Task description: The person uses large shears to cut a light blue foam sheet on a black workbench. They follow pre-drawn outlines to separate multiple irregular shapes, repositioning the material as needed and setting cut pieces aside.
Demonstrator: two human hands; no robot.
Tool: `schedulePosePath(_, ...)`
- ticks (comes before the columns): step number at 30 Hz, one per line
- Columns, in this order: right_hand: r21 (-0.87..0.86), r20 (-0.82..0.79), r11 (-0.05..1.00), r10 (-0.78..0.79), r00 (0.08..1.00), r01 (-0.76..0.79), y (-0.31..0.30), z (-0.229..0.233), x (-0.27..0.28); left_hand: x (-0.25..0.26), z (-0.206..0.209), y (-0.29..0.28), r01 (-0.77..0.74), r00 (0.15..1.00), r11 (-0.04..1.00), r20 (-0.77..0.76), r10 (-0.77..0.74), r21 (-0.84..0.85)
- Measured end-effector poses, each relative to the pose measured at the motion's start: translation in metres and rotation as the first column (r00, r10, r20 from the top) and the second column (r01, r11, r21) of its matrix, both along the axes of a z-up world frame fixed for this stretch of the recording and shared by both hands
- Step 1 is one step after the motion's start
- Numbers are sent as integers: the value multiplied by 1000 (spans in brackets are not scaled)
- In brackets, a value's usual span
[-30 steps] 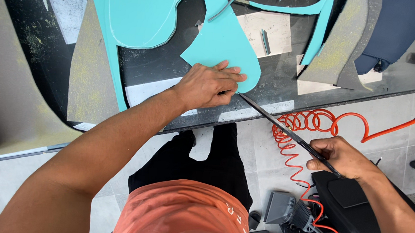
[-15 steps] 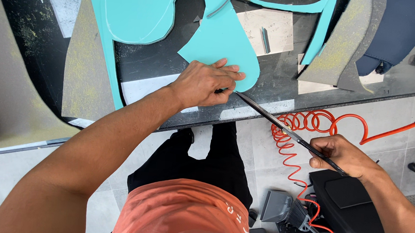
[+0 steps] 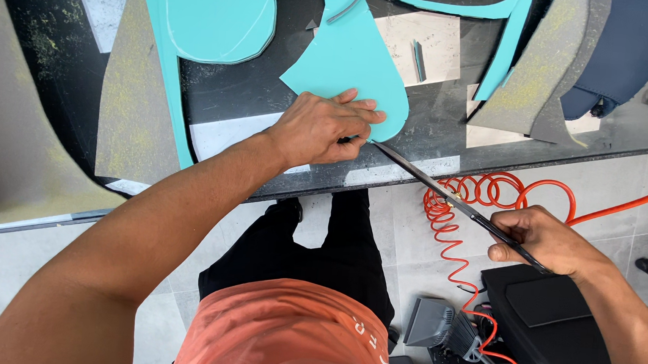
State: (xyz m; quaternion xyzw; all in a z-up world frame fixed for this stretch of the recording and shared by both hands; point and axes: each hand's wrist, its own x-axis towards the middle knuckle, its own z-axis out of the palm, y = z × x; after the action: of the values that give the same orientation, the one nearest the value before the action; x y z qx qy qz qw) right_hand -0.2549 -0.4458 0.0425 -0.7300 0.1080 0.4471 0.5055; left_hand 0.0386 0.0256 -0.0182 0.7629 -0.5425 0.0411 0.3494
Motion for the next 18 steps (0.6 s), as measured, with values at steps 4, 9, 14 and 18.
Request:
schedulePosePath(4,-20,40,999,51,998,-50,-3,-1,6,0,2,0,-2,1000,1000,-14,2,-10)
schedulePosePath(9,-59,51,995,80,996,-77,-4,-1,9,0,3,-1,-26,1000,1000,-1,27,4)
schedulePosePath(14,-137,92,985,122,988,-108,7,19,8,-1,1,-2,-35,999,999,40,35,4)
schedulePosePath(18,-149,22,989,5,1000,-1,3,46,-44,9,16,6,114,993,973,-62,-103,200)
